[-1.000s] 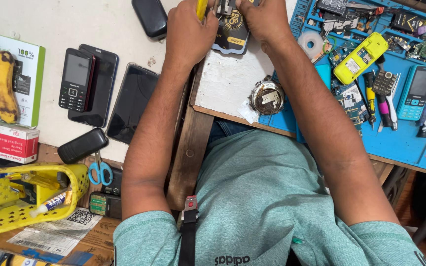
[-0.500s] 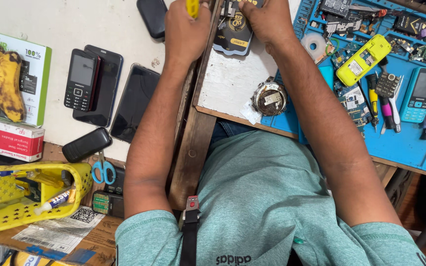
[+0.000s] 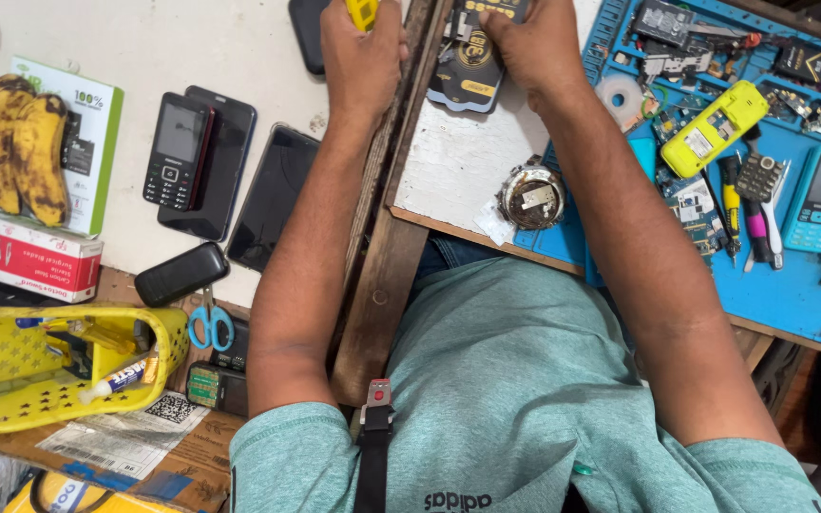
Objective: The person handles multiple mobile phone components on a workbench, including circuit boards, batteries, and phone casings. They use a screwdriver to manipulate parts and organize components on a blue mat.
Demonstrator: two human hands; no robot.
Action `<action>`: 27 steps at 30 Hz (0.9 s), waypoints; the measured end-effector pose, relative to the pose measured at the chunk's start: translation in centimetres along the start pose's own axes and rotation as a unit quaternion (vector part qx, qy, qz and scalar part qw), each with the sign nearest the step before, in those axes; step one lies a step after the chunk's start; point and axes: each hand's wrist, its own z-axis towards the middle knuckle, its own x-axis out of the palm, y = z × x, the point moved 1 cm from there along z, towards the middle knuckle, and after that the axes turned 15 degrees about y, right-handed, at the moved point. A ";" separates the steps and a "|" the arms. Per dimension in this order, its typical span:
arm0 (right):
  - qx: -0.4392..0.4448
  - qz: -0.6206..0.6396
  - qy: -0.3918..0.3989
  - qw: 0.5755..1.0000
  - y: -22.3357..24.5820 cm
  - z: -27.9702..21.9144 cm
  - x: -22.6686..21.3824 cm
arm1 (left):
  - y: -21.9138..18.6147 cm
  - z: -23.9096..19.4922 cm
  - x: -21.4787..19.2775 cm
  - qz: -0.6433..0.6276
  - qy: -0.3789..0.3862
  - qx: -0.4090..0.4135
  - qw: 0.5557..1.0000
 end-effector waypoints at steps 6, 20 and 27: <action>0.012 0.011 -0.012 1.000 0.4 0.1 -0.2 | 0.4 0.3 0.3 -0.051 -0.025 0.026 0.998; 0.025 0.052 0.013 0.998 2.1 0.0 0.1 | 1.3 1.1 0.5 0.070 -0.092 0.089 0.989; 0.028 0.078 0.001 0.997 1.9 -0.1 0.2 | 0.9 0.8 0.6 0.126 -0.083 0.125 0.981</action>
